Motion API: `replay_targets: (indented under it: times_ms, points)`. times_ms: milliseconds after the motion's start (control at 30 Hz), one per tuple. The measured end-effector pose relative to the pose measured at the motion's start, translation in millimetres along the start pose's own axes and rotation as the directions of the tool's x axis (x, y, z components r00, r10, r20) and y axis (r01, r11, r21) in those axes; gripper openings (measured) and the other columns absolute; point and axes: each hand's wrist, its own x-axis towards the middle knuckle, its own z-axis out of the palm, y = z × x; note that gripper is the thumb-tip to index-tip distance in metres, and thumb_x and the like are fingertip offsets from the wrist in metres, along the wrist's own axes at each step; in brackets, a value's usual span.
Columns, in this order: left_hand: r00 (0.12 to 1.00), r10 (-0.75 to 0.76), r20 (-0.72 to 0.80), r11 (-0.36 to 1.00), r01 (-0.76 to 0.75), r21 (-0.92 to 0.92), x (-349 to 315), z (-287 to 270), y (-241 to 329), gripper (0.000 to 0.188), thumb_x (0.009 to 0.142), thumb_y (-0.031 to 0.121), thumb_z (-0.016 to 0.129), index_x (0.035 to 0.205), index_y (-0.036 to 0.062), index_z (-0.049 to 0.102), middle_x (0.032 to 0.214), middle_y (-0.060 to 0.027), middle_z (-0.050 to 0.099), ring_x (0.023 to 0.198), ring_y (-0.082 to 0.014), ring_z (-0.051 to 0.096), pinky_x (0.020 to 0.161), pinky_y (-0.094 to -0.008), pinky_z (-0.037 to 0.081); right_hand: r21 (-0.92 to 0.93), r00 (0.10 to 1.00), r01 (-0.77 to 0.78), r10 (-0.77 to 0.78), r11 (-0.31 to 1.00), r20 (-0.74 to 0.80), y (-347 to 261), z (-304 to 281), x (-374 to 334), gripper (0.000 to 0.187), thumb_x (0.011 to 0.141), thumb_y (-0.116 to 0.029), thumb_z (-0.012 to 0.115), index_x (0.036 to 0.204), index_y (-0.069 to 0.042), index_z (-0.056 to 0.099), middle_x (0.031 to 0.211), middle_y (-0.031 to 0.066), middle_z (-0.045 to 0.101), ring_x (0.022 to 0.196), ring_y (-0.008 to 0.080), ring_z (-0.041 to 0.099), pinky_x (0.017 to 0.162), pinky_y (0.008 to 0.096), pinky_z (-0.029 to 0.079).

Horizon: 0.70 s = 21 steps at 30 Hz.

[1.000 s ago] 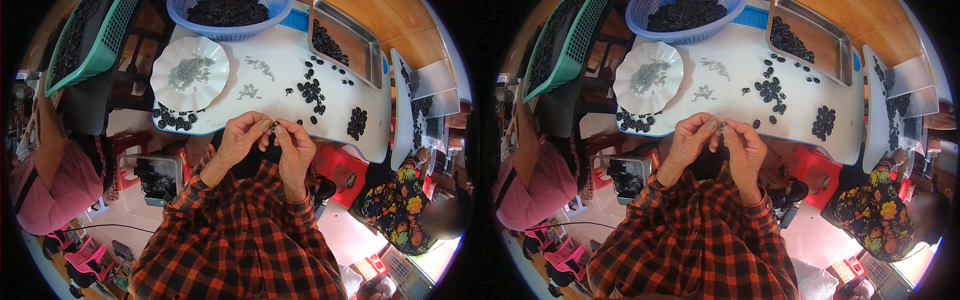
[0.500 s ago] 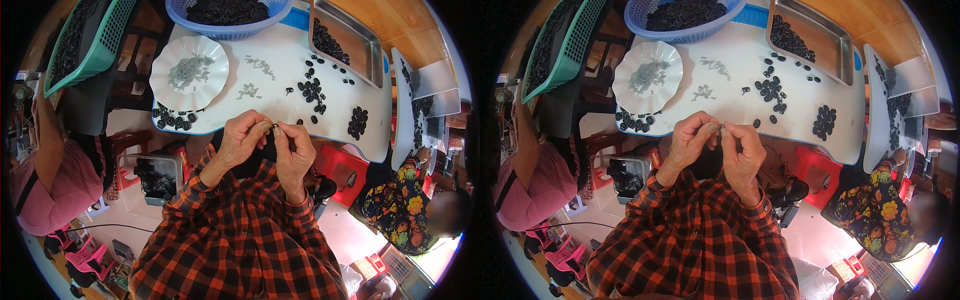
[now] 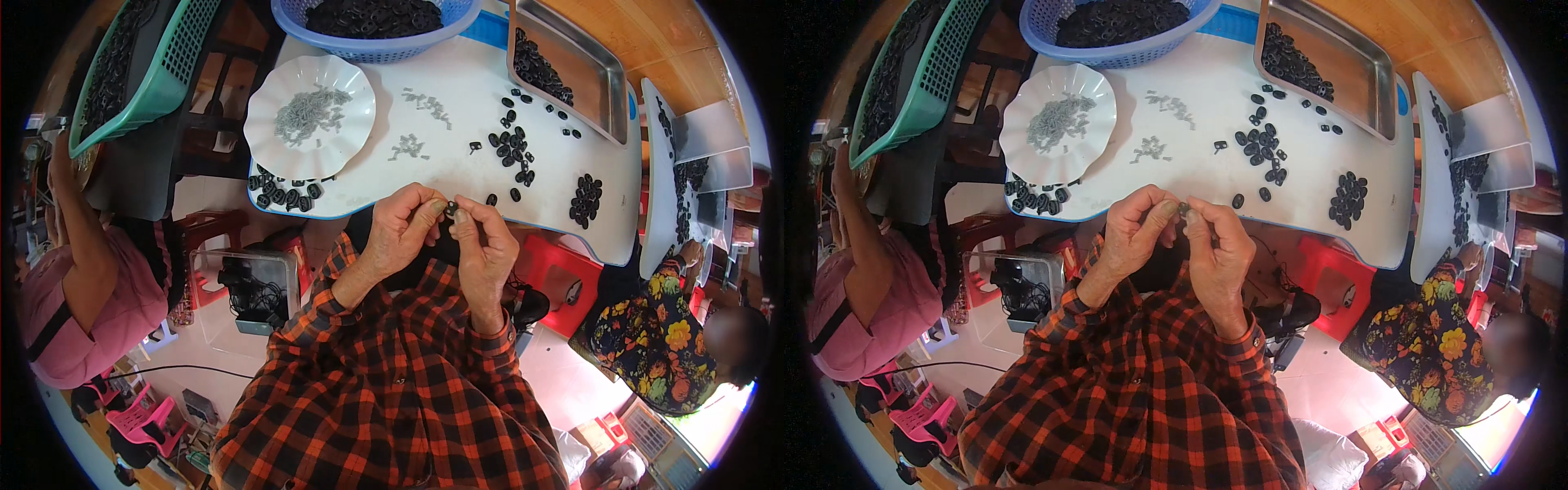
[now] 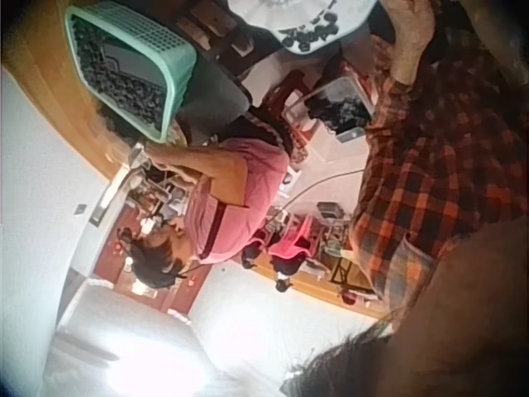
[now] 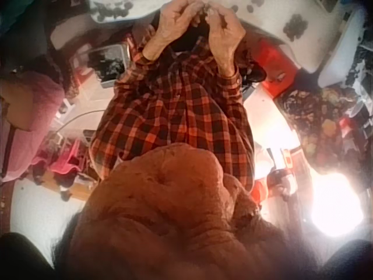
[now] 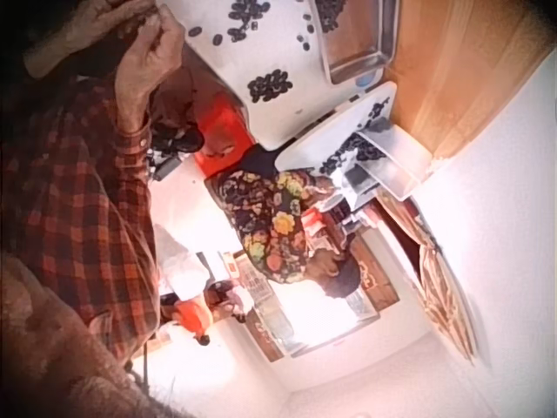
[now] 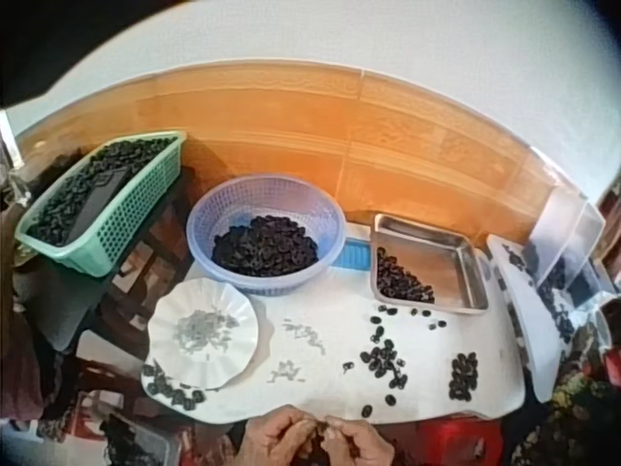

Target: The person assembles plastic cord lock toggles by fitting small components together by hand.

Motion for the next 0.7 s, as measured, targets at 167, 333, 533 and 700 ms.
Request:
replay_targets:
  times_ms: [167,333,533,700]
  points:
    - [0.999,-0.049,0.009,0.996,0.049,-0.069,0.7,-0.3,-1.9,0.016,0.096,0.012,0.052,0.094,-0.0019,0.059,0.073,-0.001,0.058,0.058,-0.0042,0.054,0.049,-0.0188,0.046,0.115,0.99,-0.143,0.141,0.983,0.02,0.9,-3.5,-0.8,0.016,0.087,0.001,0.06,0.103,0.001,0.063,0.087,0.0028,0.064,0.075,0.0063,0.057,0.067,0.0197,0.045]
    - [0.999,-0.012,0.048,0.998,0.015,-0.057,0.3,0.6,-3.6,0.016,0.096,0.012,0.051,0.095,-0.0024,0.058,0.074,-0.0012,0.058,0.058,-0.0044,0.053,0.05,-0.0189,0.046,0.161,0.985,-0.17,0.169,0.972,0.022,5.4,-3.9,-0.8,0.015,0.086,0.0,0.063,0.1,0.0,0.064,0.083,0.0009,0.064,0.072,0.0039,0.054,0.064,0.0176,0.043]
    - [1.0,-0.004,0.026,1.0,0.005,-0.006,0.4,1.1,-4.4,0.016,0.096,0.012,0.051,0.095,-0.0021,0.057,0.074,-0.0018,0.058,0.057,-0.0048,0.053,0.049,-0.0192,0.045,0.195,0.975,-0.22,0.224,0.956,-0.001,8.0,-4.8,-2.4,0.014,0.084,0.0,0.065,0.098,0.001,0.065,0.082,0.0003,0.064,0.071,0.0028,0.053,0.064,0.0168,0.043]
    - [1.0,0.0,0.01,0.996,-0.001,0.086,-0.5,1.4,-4.2,0.015,0.096,0.012,0.051,0.095,-0.0012,0.057,0.074,-0.0029,0.058,0.057,-0.0059,0.053,0.05,-0.0192,0.046,0.166,0.975,-0.216,0.222,0.962,-0.022,8.5,-3.1,-3.5,0.018,0.084,-0.001,0.065,0.102,0.0,0.065,0.086,0.0024,0.066,0.076,0.0055,0.057,0.068,0.0173,0.045]
